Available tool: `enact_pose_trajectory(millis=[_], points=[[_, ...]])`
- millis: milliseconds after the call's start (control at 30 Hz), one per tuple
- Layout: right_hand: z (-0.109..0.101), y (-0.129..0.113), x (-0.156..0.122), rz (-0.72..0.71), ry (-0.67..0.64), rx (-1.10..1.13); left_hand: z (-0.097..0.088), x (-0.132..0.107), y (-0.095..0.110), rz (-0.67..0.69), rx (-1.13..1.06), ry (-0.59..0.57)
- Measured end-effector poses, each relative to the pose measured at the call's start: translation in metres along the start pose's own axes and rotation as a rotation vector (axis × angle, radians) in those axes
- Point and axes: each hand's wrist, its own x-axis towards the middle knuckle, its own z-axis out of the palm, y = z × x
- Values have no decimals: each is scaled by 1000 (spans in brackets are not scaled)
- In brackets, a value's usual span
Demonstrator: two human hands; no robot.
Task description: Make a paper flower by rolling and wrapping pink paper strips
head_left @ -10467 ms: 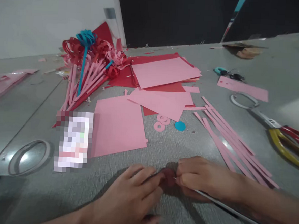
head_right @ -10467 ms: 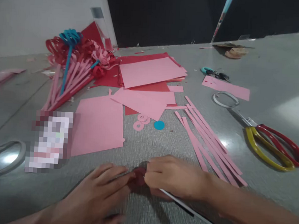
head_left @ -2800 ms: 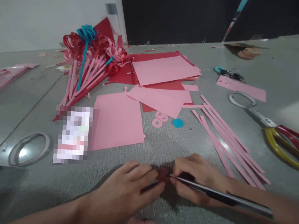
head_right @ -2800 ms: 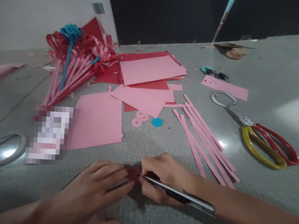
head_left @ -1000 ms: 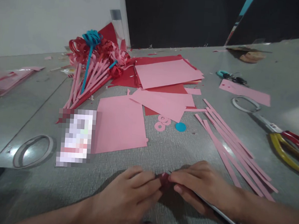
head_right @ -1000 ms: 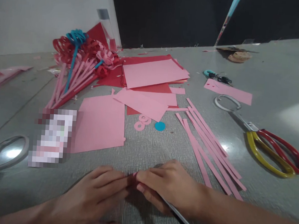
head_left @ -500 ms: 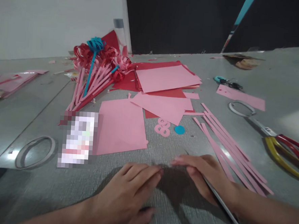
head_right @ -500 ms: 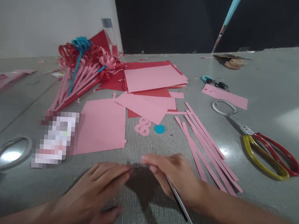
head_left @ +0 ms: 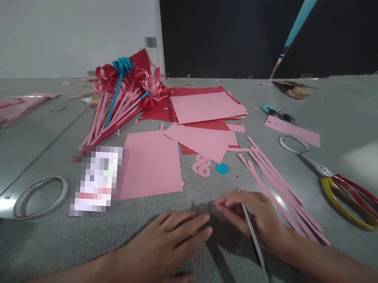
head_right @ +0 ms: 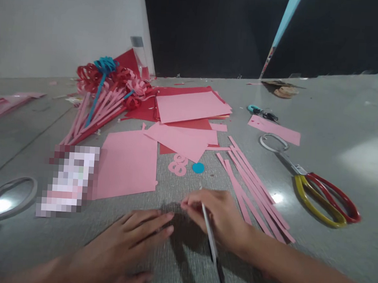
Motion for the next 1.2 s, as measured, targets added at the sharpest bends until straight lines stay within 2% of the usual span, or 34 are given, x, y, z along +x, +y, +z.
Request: enact_pose_trajectory(millis=[100, 333, 567, 633, 700, 733, 833, 900, 933, 1000, 1067, 1133, 1200], points=[[-10, 5, 11, 111, 142, -72, 0, 0, 0, 12, 6, 9], [-42, 34, 30, 82, 298, -201, -1, 0, -1, -10, -23, 28], [-53, 55, 32, -35, 114, -388, 6, -2, 4, -59, -32, 32], [-53, 60, 30, -77, 39, -368, 9, -2, 4, -72, -43, 40], [-52, 58, 30, -65, 26, -333, 11, 3, 5, -110, -78, 68], [-50, 54, 30, -61, 20, -311, 13, 8, 5, -164, -104, 122], [-41, 34, 34, -96, -42, -153, 15, 32, 5, -391, -196, 379], [-32, 19, 37, -89, -78, -1, 16, 52, 7, -472, -179, 521], [-27, 13, 38, -76, -71, 53, 16, 61, 8, -493, -165, 550], [-18, 8, 41, -51, -8, 99, 15, 77, 11, -528, -192, 519], [-11, 11, 43, -24, 113, 115, 13, 87, 14, -631, -198, 510], [-7, 19, 43, 14, 256, 142, 13, 90, 18, -682, -120, 499], [-5, 25, 41, 35, 333, 162, 14, 89, 22, -677, -65, 467]])
